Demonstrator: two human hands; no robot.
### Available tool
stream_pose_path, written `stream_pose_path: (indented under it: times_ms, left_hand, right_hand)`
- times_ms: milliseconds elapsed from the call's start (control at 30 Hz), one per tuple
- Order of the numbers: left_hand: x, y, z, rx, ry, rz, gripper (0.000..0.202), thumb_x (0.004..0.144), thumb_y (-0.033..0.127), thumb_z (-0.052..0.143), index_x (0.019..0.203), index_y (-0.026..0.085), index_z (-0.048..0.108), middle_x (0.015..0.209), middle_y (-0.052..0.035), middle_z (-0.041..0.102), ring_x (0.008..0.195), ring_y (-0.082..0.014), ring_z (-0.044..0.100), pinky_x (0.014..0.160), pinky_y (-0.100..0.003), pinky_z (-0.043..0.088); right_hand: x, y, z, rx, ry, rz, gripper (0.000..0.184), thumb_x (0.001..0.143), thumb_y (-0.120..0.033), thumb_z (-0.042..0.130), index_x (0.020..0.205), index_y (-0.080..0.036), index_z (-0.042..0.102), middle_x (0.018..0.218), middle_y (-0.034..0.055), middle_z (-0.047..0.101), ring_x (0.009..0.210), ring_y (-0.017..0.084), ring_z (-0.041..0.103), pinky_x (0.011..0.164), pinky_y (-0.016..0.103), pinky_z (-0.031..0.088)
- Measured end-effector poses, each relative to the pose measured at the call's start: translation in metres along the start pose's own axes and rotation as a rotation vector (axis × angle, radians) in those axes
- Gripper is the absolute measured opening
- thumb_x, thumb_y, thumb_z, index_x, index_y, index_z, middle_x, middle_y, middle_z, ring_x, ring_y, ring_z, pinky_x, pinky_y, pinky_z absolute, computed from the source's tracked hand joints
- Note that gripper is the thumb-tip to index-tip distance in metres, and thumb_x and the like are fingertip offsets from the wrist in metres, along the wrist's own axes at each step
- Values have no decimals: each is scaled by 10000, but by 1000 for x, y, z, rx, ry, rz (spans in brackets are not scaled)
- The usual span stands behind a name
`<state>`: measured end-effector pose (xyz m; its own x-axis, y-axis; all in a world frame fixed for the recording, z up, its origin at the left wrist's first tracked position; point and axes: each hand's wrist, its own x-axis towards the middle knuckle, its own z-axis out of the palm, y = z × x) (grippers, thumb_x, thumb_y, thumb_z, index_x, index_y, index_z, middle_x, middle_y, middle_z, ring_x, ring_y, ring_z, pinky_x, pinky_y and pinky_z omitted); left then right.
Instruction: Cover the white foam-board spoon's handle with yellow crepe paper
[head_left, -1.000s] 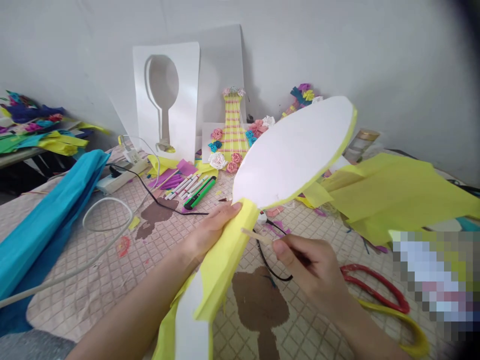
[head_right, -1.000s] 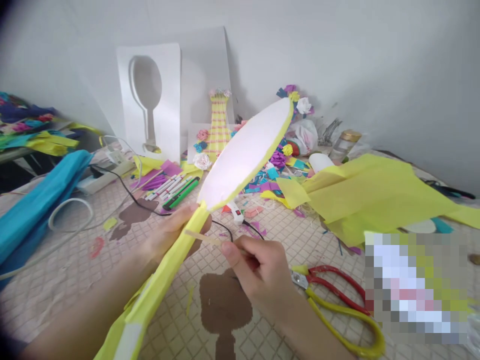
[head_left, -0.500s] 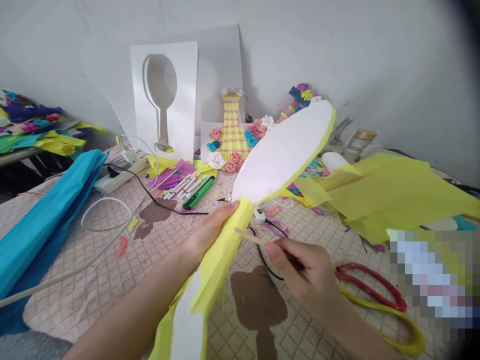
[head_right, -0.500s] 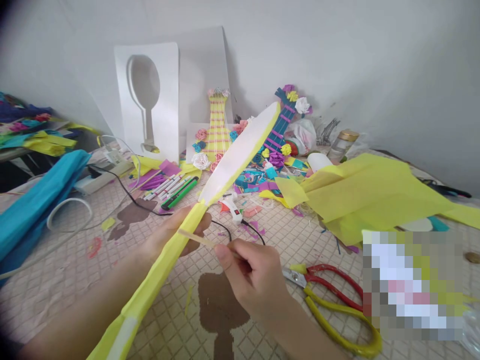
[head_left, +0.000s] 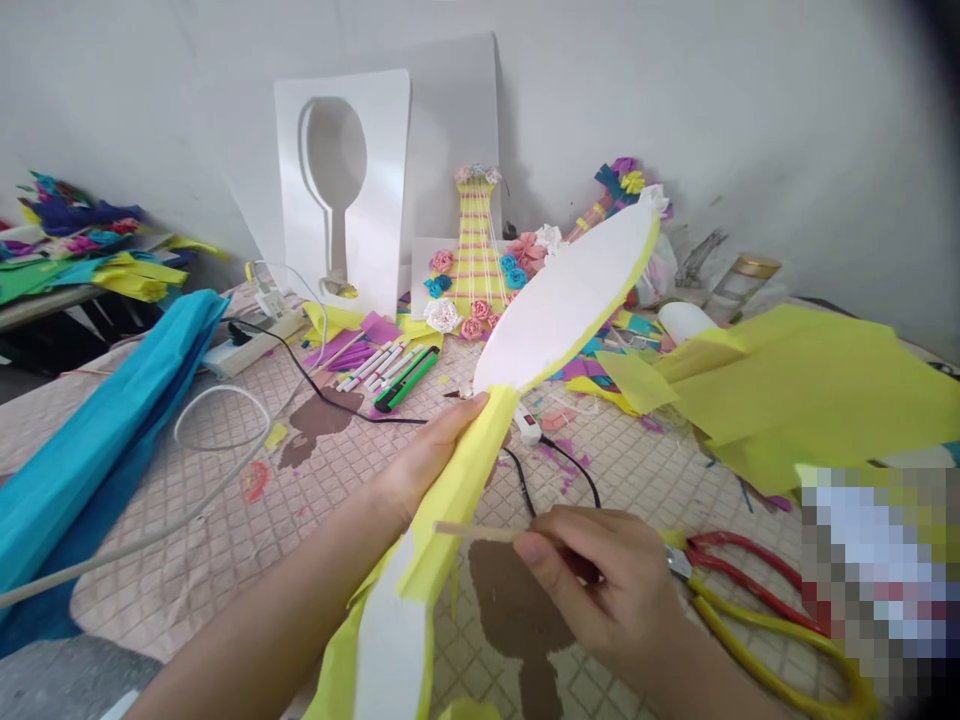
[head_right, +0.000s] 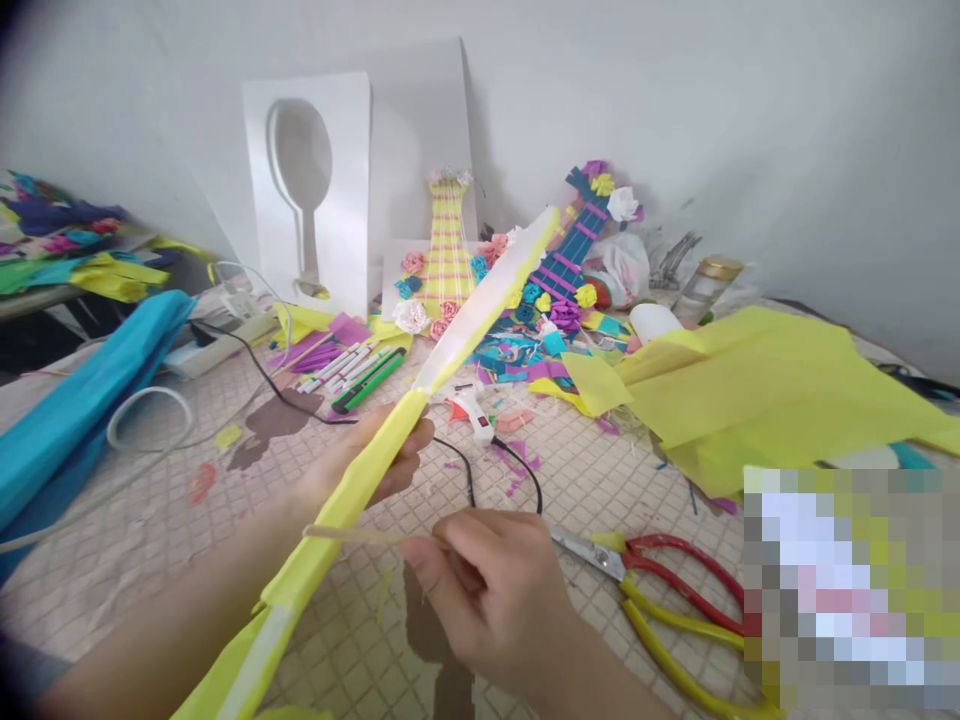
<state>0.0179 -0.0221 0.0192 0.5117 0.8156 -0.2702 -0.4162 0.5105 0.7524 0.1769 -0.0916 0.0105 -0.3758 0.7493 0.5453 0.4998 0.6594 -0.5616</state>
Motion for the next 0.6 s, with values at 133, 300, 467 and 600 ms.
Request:
stream_pose_path:
  times_ms: [133, 300, 467, 600]
  left_hand:
    - [0, -1, 0, 12, 23, -14, 297, 752, 421, 542, 640, 148, 512, 495, 40, 482, 285, -29, 362, 271, -150, 261]
    - [1, -5, -2, 22, -37, -84, 358, 749, 466, 528, 600, 140, 523, 455, 40, 471, 270, -31, 353, 263, -149, 261]
    - [-1, -5, 1, 24, -22, -129, 318, 727, 437, 561, 624, 137, 555, 482, 30, 519, 268, -44, 392, 257, -158, 278]
    - [-1, -4, 1, 70, -22, -133, 344, 747, 457, 533, 637, 133, 563, 437, 35, 480, 271, -44, 370, 271, -159, 286]
  right_hand:
    - [3, 4, -3, -37, 59, 49, 316, 835, -243, 479, 530, -160, 471, 438, -56, 346, 387, 50, 340, 407, 188, 264]
    - [5, 11, -7, -64, 129, 105, 315, 829, -239, 489, 525, -163, 453, 439, -66, 309, 380, 44, 313, 388, 181, 254]
    - [8, 13, -12, -88, 232, 169, 339, 827, -254, 502, 508, -165, 431, 435, -74, 271, 381, 40, 277, 378, 174, 240]
    - [9, 14, -15, -103, 266, 230, 332, 829, -273, 497, 519, -161, 460, 437, -71, 295, 392, 43, 282, 382, 173, 249]
